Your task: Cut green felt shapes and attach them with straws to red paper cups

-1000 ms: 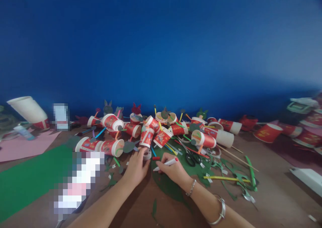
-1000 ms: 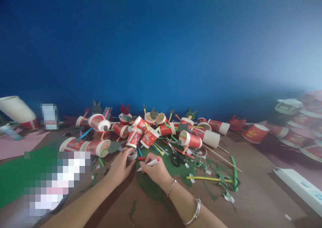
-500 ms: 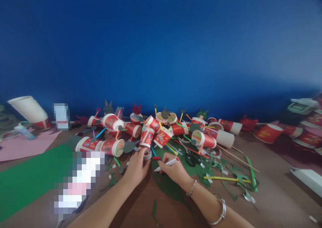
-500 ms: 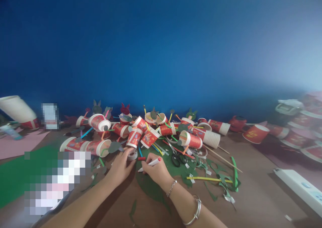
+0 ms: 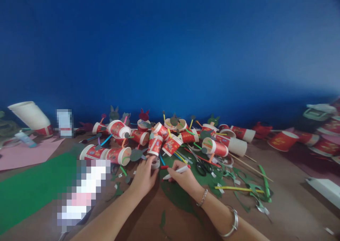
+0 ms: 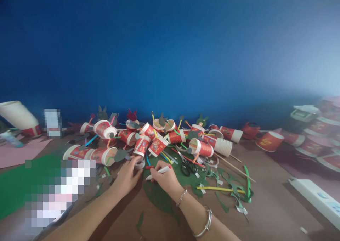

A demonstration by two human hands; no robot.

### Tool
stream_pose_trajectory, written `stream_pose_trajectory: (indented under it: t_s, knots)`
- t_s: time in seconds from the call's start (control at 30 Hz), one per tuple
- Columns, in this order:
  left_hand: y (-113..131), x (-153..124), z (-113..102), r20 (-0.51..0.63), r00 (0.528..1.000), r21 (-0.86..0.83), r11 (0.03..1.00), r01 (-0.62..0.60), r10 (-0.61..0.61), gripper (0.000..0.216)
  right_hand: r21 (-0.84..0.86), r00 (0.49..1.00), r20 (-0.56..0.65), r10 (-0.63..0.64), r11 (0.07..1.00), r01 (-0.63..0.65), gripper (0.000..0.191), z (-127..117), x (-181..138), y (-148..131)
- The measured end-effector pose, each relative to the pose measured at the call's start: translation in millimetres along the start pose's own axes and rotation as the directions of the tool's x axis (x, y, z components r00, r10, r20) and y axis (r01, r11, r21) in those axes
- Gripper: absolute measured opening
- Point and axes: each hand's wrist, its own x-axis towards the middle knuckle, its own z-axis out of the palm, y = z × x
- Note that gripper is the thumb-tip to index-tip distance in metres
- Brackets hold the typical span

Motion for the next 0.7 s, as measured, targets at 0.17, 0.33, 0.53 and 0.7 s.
stream_pose_trajectory:
  t_s: [0.17,0.33,0.53,0.7]
  knots:
    - [1.4,0.7,-0.5,-0.008,1.000,-0.007,1.000,0.015,-0.015,0.039,0.265,0.993,-0.069,0.098,0.961,-0.077,0.032,-13.5,6.7,-3.5]
    - [2.6,1.3,-1.6,-0.008,1.000,-0.006,1.000,0.007,-0.007,0.039,0.310,0.992,-0.035,0.118,0.945,-0.101,0.029,-25.9,8.9,-10.9]
    - [1.1,1.8,0.1,-0.012,1.000,0.006,1.000,0.016,-0.016,0.038,0.134,0.998,0.042,0.051,0.989,-0.056,0.021,-3.0,-0.7,-7.0]
    - [1.3,1.6,0.4,-0.007,1.000,0.015,1.000,0.011,-0.011,0.038,-0.047,1.000,0.018,-0.018,0.999,0.019,0.020,5.4,-2.6,1.4]
